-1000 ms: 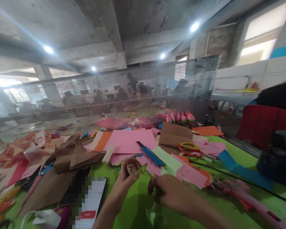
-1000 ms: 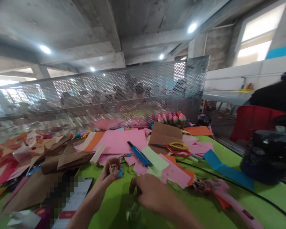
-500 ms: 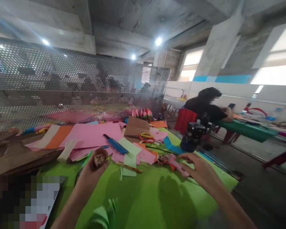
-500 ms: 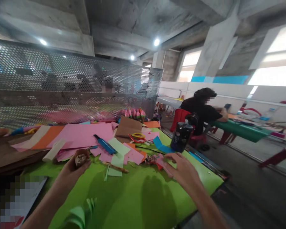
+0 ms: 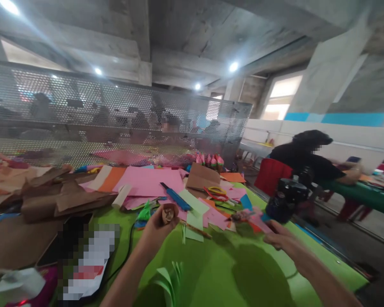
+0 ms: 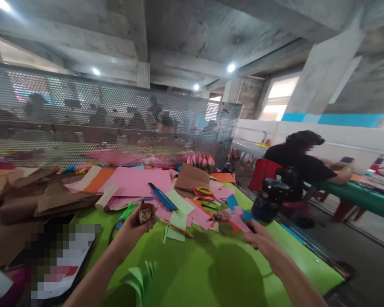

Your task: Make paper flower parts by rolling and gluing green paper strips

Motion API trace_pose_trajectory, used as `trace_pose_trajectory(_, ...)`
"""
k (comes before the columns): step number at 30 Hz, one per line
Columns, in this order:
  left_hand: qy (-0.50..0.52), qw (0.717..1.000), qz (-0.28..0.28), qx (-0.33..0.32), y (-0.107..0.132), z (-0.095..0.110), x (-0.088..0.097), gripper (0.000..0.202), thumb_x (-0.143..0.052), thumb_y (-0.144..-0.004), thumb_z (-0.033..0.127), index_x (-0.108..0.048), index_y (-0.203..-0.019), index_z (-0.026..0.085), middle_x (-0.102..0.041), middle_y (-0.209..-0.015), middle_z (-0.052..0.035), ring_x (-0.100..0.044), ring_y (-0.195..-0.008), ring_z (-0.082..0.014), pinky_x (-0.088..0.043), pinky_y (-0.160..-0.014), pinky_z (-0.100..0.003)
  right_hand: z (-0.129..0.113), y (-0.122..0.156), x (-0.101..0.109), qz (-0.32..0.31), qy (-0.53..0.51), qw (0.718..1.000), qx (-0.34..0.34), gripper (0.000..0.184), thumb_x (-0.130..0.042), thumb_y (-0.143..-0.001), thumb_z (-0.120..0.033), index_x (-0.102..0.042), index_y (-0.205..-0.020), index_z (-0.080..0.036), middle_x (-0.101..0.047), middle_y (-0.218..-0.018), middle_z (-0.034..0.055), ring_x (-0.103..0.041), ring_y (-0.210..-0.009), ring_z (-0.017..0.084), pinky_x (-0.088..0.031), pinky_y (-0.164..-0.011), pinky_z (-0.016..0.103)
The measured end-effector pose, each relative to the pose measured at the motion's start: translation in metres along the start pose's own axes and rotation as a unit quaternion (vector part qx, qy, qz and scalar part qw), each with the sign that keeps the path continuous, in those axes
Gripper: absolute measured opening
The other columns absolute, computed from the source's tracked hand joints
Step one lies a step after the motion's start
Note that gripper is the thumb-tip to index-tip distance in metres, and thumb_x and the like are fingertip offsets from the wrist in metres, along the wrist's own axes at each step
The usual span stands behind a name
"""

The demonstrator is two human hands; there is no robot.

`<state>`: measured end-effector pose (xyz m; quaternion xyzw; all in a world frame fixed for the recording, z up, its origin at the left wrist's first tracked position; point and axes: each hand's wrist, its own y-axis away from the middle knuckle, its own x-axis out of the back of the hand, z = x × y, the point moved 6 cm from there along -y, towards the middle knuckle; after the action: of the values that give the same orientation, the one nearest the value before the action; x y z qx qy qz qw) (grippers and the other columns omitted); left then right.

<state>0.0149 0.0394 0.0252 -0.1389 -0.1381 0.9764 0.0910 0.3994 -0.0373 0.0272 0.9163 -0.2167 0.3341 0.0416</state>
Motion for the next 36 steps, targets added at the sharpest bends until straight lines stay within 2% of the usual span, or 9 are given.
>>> trace_pose_trajectory(2, 0.008, 1.000, -0.016, 0.002, -0.001, 0.000, -0.002, 0.028, -0.078, -0.064, 0.035, -0.062, -0.080, 0.019, -0.053, -0.068, 0.0043, -0.044, -0.061, -0.0109, -0.039, -0.060, -0.023, -0.019, 0.009, 0.002, 0.021, -0.074, 0.996, 0.033, 0.035, -0.060, -0.063, -0.036, -0.062, -0.095, -0.022, -0.062, -0.066, 0.0003, -0.055, -0.058, 0.018, -0.042, -0.052, 0.028)
trace_pose_trajectory(4, 0.015, 1.000, -0.026, 0.002, -0.001, -0.001, -0.004, 0.028, -0.077, -0.066, 0.035, -0.061, -0.082, 0.019, -0.052, -0.071, 0.0044, -0.045, -0.064, -0.0114, -0.040, -0.064, -0.023, -0.042, 0.019, 0.001, 0.029, -0.195, 0.979, 0.057, 0.029, -0.071, -0.058, -0.033, -0.064, -0.084, -0.022, -0.065, -0.068, 0.0017, -0.053, -0.056, 0.018, -0.043, -0.052, 0.030)
trace_pose_trajectory(7, 0.023, 0.999, -0.032, 0.006, -0.002, -0.003, -0.003, 0.031, -0.078, -0.066, 0.037, -0.061, -0.086, 0.020, -0.055, -0.076, 0.0035, -0.049, -0.072, -0.0136, -0.041, -0.071, -0.023, -0.076, 0.029, -0.016, -0.040, -0.304, 0.951, 0.046, 0.022, -0.079, -0.056, -0.031, -0.069, -0.074, -0.023, -0.072, -0.075, 0.0052, -0.055, -0.054, 0.018, -0.046, -0.052, 0.032)
trace_pose_trajectory(11, 0.025, 0.998, -0.056, 0.013, 0.000, -0.001, -0.005, 0.034, -0.079, -0.068, 0.036, -0.061, -0.091, 0.019, -0.058, -0.078, 0.0028, -0.053, -0.075, -0.0149, -0.041, -0.073, -0.024, -0.108, 0.034, -0.044, -0.121, -0.370, 0.920, 0.047, 0.026, -0.079, -0.059, -0.040, -0.075, -0.078, -0.022, -0.075, -0.083, 0.0093, -0.067, -0.074, 0.027, -0.053, -0.067, 0.038)
trace_pose_trajectory(15, 0.035, 0.994, -0.094, 0.032, 0.004, 0.000, -0.010, 0.031, -0.077, -0.072, 0.035, -0.060, -0.093, 0.019, -0.059, -0.085, 0.0012, -0.053, -0.080, -0.0148, -0.040, -0.077, -0.023, -0.127, 0.036, -0.068, -0.176, -0.338, 0.922, 0.075, 0.036, -0.082, -0.065, -0.047, -0.077, -0.087, -0.020, -0.075, -0.086, 0.0094, -0.066, -0.078, 0.024, -0.052, -0.075, 0.035)
trace_pose_trajectory(21, 0.022, 0.991, -0.117, 0.053, 0.005, -0.006, -0.013, 0.032, -0.076, -0.073, 0.034, -0.060, -0.095, 0.018, -0.057, -0.085, 0.0008, -0.050, -0.080, -0.0154, -0.038, -0.074, -0.024, -0.163, 0.051, -0.084, -0.219, -0.206, 0.943, 0.141, 0.040, -0.074, -0.075, -0.056, -0.076, -0.089, -0.020, -0.072, -0.081, 0.0053, -0.064, -0.073, 0.020, -0.051, -0.066, 0.030)
trace_pose_trajectory(25, 0.007, 0.993, -0.108, 0.053, 0.002, -0.009, -0.012, 0.030, -0.075, -0.070, 0.033, -0.060, -0.091, 0.018, -0.054, -0.080, 0.0020, -0.049, -0.075, -0.0151, -0.036, -0.070, -0.024, -0.186, 0.060, -0.087, -0.213, -0.141, 0.949, 0.183, 0.041, -0.072, -0.074, -0.060, -0.077, -0.089, -0.022, -0.074, -0.089, 0.0065, -0.066, -0.097, 0.029, -0.054, -0.086, 0.038)
trace_pose_trajectory(31, -0.008, 0.992, -0.114, 0.053, 0.001, -0.013, -0.011, 0.028, -0.073, -0.072, 0.029, -0.061, -0.096, 0.018, -0.059, -0.084, 0.0004, -0.052, -0.079, -0.0168, -0.039, -0.073, -0.026, -0.187, 0.059, -0.097, -0.249, -0.121, 0.933, 0.229, 0.048, -0.067, -0.083, -0.053, -0.069, -0.121, -0.024, -0.070, -0.121, 0.0092, -0.063, -0.114, 0.033, -0.045, -0.104, 0.050)
trace_pose_trajectory(36, -0.016, 0.993, -0.110, 0.051, 0.001, -0.014, -0.009, 0.028, -0.073, -0.072, 0.028, -0.062, -0.096, 0.019, -0.062, -0.085, 0.0000, -0.055, -0.080, -0.0181, -0.041, -0.075, -0.027, -0.187, 0.058, -0.099, -0.251, -0.111, 0.930, 0.247, 0.045, -0.069, -0.084, -0.048, -0.070, -0.122, -0.024, -0.068, -0.126, 0.0099, -0.060, -0.118, 0.035, -0.040, -0.109, 0.054)
